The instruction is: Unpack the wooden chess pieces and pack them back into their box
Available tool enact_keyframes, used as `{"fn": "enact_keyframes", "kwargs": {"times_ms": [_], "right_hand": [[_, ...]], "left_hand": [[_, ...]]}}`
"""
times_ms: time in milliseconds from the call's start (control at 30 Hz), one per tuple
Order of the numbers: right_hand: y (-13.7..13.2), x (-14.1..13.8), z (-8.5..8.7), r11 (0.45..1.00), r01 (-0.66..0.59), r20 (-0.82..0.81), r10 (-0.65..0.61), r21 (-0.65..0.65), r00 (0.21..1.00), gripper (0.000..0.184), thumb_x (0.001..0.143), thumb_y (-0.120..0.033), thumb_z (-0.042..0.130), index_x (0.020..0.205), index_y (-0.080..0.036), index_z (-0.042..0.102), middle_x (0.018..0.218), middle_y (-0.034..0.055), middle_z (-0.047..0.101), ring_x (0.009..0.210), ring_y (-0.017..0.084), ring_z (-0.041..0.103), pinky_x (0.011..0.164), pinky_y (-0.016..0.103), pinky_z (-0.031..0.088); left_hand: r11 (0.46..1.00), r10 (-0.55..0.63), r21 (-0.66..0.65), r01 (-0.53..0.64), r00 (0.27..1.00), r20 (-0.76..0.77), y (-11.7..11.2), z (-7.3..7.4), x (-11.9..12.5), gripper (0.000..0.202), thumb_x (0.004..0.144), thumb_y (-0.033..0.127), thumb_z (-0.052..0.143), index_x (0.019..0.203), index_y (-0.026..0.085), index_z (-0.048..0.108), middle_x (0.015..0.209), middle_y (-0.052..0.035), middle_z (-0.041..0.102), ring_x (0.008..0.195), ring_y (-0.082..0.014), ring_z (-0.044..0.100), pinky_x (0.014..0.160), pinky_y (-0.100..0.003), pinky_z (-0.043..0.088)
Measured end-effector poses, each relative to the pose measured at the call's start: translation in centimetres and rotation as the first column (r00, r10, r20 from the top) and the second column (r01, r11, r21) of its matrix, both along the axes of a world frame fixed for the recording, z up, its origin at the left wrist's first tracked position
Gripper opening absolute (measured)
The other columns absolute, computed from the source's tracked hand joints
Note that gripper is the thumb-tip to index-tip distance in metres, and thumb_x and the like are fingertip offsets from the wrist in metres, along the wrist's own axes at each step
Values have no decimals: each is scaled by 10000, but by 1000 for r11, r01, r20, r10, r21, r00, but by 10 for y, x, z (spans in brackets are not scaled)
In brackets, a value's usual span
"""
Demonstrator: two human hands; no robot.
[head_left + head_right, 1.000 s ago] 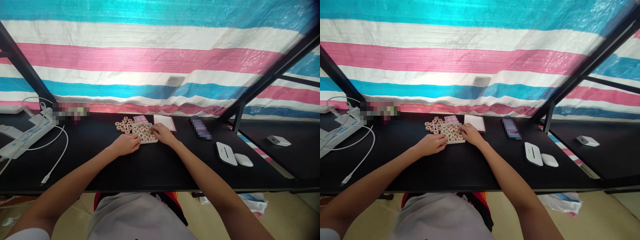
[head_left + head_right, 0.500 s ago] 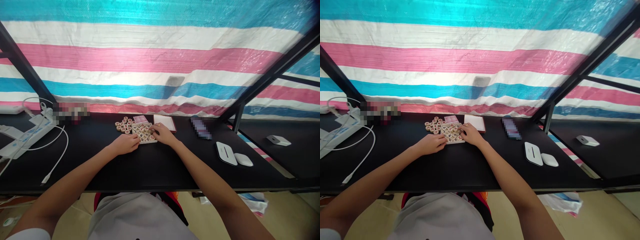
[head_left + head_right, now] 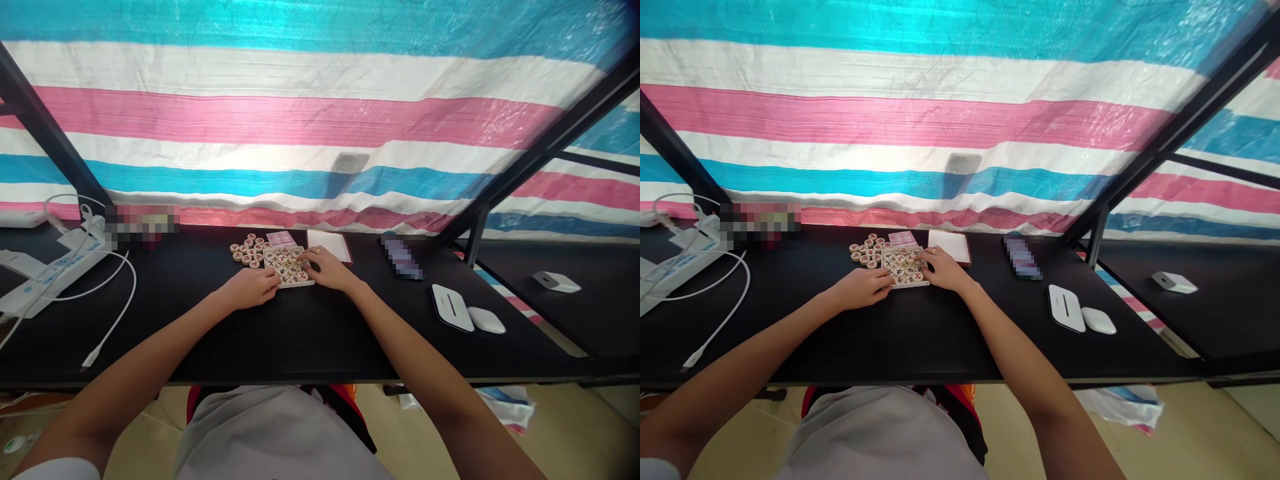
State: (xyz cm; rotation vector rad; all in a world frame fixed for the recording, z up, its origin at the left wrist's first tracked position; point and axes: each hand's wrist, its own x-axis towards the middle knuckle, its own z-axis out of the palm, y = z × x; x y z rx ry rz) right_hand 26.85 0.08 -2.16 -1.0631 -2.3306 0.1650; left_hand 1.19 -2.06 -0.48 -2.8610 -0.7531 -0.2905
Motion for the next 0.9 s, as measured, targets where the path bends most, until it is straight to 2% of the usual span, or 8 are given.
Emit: {"fn": "enact_keyframes", "kwargs": {"times_ms": [167, 300, 467, 567, 733, 833, 900], "right_hand": [[-5, 3, 8, 999, -36, 33, 37, -23, 999, 387, 751, -170, 602, 1132, -229, 623, 1098, 88, 605, 1067, 261, 522, 942, 437, 447], [-8, 1, 11, 999, -48, 45, 48, -4, 998, 360, 776, -238, 625, 1136, -233, 623, 1092, 89, 614, 1070, 265, 529, 931, 443, 454], [-6, -2, 6, 1000, -14, 40, 14, 10, 999, 372, 799, -428, 645, 1108, -220, 633, 1066, 100, 617, 1042, 267, 538, 917, 446, 463], [-3, -5, 1, 1000, 14, 35, -15, 27, 999, 386, 794, -464, 645, 1083, -208, 639, 1053, 104, 609, 1033, 267, 539, 906, 441, 471], [-4, -11, -2, 994, 78, -15, -77, 71, 997, 277, 832, -384, 618, 1025, -188, 644, 1018, 118, 608, 1011, 267, 542, 895, 443, 474], [-5, -15, -2, 994, 26, -35, -23, 106, 999, 161, 877, -249, 540, 990, -206, 647, 1013, 107, 615, 996, 248, 544, 885, 430, 476], [-7, -16, -2, 992, -36, -16, 39, 122, 999, 191, 871, -141, 488, 939, -205, 655, 1010, 100, 620, 984, 234, 542, 876, 411, 478]], "left_hand": [[1000, -5, 2, 5, 1000, 1, 0, 0, -1, 226, 933, 261, 393, 937, 163, 596, 880, -34, 594, 728, -122, 591, 566, -226, 388], [1000, -3, 3, 3, 1000, 6, -1, 2, -1, 222, 931, 258, 395, 926, 164, 596, 881, -32, 601, 725, -123, 592, 566, -227, 387], [1000, -9, 3, 9, 1000, 8, 0, 2, -1, 226, 933, 257, 394, 938, 164, 599, 882, -35, 604, 730, -125, 593, 567, -225, 387], [1000, -8, 2, 8, 1000, 5, 0, 1, -1, 229, 934, 260, 392, 945, 165, 600, 881, -34, 603, 733, -128, 594, 572, -229, 392], [1000, -9, 6, 9, 1000, 13, 0, 0, 0, 222, 928, 253, 400, 959, 165, 602, 922, -44, 591, 755, -132, 595, 597, -232, 413], [1000, -2, 8, 2, 1000, 27, -2, 1, 0, 234, 926, 255, 399, 1018, 170, 597, 996, -57, 577, 748, -125, 594, 599, -230, 424], [1000, 6, 12, -6, 1000, 25, -2, 2, 0, 253, 927, 257, 393, 1073, 179, 584, 1042, -63, 568, 751, -127, 596, 597, -230, 429]]}}
